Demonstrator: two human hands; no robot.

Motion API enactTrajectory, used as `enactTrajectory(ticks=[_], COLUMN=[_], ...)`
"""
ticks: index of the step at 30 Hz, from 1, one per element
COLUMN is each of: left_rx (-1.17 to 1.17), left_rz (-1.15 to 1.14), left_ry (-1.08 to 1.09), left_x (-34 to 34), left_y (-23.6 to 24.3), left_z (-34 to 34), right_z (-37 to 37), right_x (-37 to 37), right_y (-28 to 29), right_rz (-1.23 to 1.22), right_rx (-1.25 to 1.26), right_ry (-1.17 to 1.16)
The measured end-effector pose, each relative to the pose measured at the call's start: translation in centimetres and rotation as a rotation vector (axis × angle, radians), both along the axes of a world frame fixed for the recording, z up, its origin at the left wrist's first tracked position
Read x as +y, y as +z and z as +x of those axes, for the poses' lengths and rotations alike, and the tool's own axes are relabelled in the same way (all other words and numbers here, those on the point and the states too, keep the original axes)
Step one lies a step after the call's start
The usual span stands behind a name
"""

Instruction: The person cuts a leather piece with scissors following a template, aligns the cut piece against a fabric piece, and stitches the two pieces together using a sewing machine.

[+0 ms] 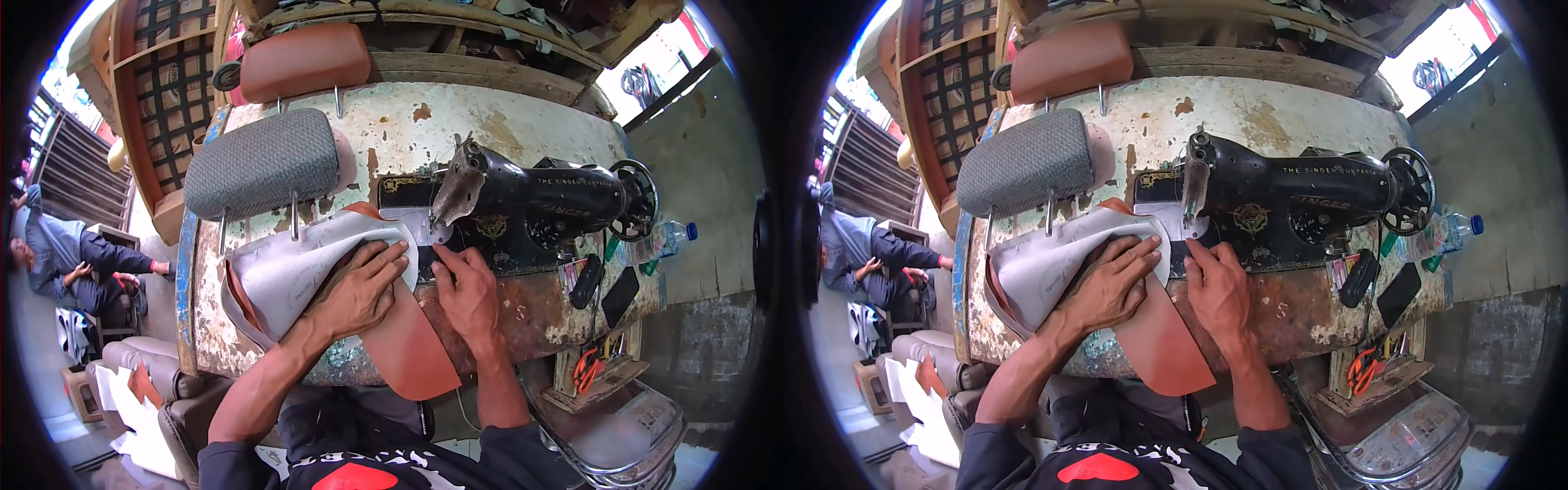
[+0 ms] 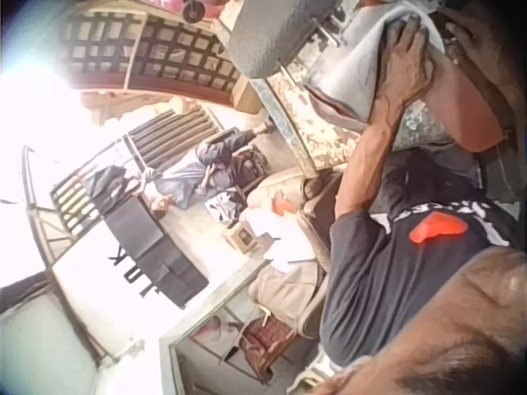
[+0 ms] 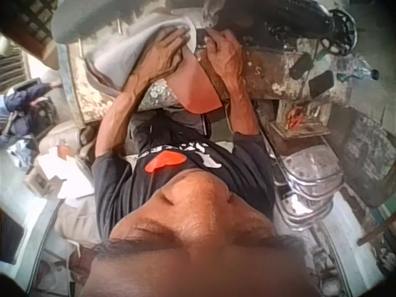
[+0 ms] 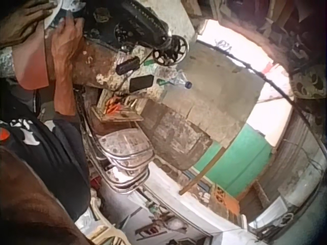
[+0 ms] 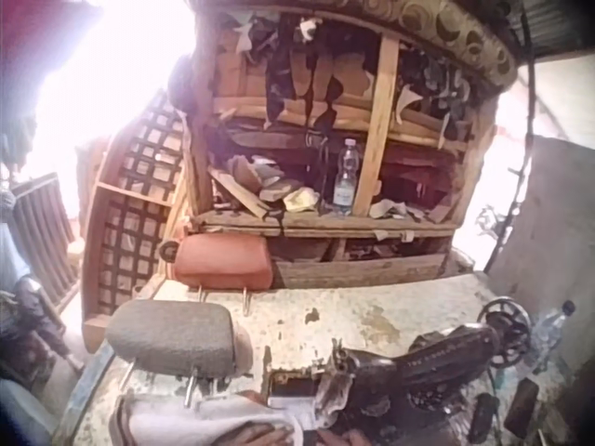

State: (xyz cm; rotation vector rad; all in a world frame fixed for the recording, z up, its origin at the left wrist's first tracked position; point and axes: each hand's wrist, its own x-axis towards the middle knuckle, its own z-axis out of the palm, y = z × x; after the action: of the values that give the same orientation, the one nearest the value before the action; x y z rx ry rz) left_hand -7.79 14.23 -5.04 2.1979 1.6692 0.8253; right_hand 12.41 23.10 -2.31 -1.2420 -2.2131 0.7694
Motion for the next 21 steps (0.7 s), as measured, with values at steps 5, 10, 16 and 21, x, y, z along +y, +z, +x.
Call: enactTrajectory(ticks=[5, 10, 16, 21], left_rx=[0.002, 0.027, 0.003, -0.019], left_rz=[0.022, 0.013, 0.021, 0.031], left_ry=[0.084, 0.064, -0.077, -0.101], left_x=[-0.5, -1.1, 0.3, 2.0], left_y=[0.4, 0.6, -0.4, -0.9], left_z=[-2.1, -2.5, -0.2, 1.2], right_z=[0.6, 0.7, 0.4, 0.4], right_x=[-0.8, -1.0, -1.1, -0.9], right_y=[-0.2, -1.3, -1.3, -1.3], right_rz=[-0.019, 0.078, 0.066, 0.105], right_rx=[0.069, 0.138, 0.125, 0.116], right_ry=[-0.044, -0.054, -0.062, -0.064])
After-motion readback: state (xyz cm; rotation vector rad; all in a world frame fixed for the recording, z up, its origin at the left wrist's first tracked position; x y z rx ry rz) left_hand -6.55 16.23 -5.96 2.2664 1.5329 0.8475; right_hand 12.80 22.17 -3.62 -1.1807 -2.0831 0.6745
